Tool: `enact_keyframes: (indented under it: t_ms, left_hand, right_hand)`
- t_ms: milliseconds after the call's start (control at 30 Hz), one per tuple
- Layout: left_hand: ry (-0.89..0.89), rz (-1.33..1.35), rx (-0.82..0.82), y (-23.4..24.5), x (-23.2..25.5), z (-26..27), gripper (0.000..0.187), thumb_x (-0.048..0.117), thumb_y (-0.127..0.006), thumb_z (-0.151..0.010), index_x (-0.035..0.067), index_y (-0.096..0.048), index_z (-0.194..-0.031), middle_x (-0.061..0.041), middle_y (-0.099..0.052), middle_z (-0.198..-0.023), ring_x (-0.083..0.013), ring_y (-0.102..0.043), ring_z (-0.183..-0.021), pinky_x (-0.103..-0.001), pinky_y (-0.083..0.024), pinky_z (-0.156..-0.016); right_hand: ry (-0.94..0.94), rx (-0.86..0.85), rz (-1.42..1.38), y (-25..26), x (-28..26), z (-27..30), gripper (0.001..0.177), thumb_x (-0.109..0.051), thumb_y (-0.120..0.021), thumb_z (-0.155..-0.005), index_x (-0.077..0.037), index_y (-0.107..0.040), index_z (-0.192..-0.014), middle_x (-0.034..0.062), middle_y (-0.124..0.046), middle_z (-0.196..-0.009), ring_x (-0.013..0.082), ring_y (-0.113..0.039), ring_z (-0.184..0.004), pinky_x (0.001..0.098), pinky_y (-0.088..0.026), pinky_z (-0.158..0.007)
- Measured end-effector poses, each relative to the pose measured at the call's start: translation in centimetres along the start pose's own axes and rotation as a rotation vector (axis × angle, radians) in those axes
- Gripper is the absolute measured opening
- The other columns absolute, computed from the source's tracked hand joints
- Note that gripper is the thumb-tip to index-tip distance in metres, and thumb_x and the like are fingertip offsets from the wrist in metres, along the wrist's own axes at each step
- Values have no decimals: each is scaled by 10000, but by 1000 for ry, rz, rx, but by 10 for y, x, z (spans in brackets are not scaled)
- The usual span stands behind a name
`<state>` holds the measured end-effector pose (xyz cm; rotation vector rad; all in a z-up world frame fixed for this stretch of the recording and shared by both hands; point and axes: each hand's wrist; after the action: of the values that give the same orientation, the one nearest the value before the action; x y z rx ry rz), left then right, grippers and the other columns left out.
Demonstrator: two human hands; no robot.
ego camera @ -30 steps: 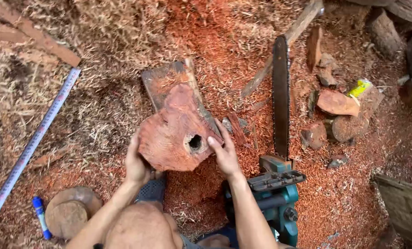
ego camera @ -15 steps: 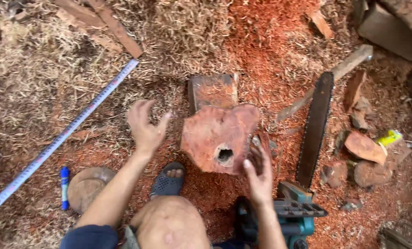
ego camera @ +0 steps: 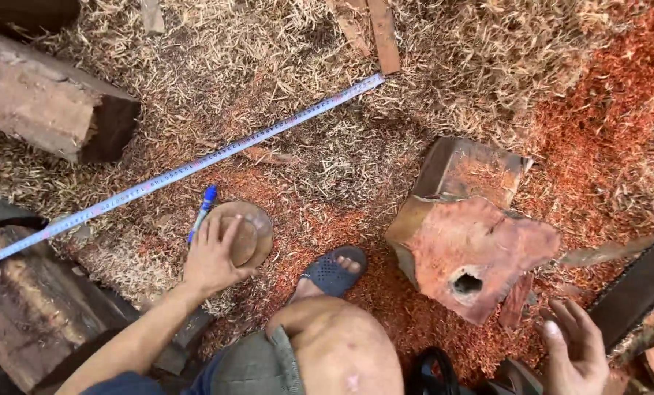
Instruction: The recorder is using a power planer to smooth a wooden block and then marking dimensions on a round wood piece.
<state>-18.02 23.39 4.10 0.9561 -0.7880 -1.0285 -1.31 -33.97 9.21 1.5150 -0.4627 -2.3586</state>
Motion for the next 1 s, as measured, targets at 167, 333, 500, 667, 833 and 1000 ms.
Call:
enact_keyframes:
  t_ms: [167, 333, 500, 667, 833, 1000]
  left_hand:
    - [-157, 153, -30, 11, 21, -16, 935, 481, -880, -512, 116, -609, -1328, -206, -545, -1356, -397, -576, -1227, -483, -516, -998]
    - [-362, 249, 150, 88, 105, -55, 1034, 504, -878, -468, 130, -576, -1384, -225, -540, -1366, -415, -559, -1176, -529, -500, -981]
    - [-958, 324, 242, 157, 236, -105, 922, 546, -816, -575, 180, -580, -1387, -220, -528, -1377, -426, -531, -1259, -587, -489, -1006]
    - [-1245, 127, 105, 150, 336, -119, 922, 579, -794, -528, 236, -609, -1364, -202, -515, -1374, -427, -516, -1291, -620, -456, -1033]
    - [-1303, 387, 63, 121, 332, -130, 874, 601, -809, -675, 223, -559, -1422, -191, -482, -1524, -398, -472, -1422, -572, -380, -1182]
    - [-1129, 543, -136, 96, 286, -161, 1196, 739, -775, -596, 166, -375, -1567, -216, -354, -1609, -424, -338, -1504, -607, -286, -1235]
  right_hand:
    - [-99, 51, -2, 3, -17, 19, 523, -15, -580, -981, 13, -471, -1493, 179, -588, -1473, 261, -574, -1354, 382, -460, -1121]
    - [-169, -230, -155, -14, -12, 41, 771, -97, -740, -860, -70, -379, -1541, 115, -473, -1576, 246, -503, -1398, 409, -467, -1118]
    - [-114, -255, 220, -42, -20, 36, 1159, -394, -884, -716, -145, -179, -1602, 148, -290, -1663, 318, -326, -1509, 487, -311, -1203]
    - [-103, -214, 216, -46, -37, 30, 1218, -464, -891, -694, -179, -151, -1618, 170, -230, -1689, 355, -286, -1530, 534, -274, -1203]
    - [25, -196, 140, -52, -15, 36, 1140, -422, -898, -729, -171, -233, -1620, 176, -327, -1674, 354, -377, -1520, 495, -352, -1223]
    - [119, -120, 99, -59, -8, 40, 1135, -387, -914, -742, -146, -239, -1622, 196, -350, -1663, 367, -391, -1521, 466, -400, -1213]
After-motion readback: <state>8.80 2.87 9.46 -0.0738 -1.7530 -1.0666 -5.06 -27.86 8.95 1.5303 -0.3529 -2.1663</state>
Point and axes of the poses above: each hand's wrist, its own z-axis away from the middle knuckle, its own y-axis out of the back of the hand, x = y × z
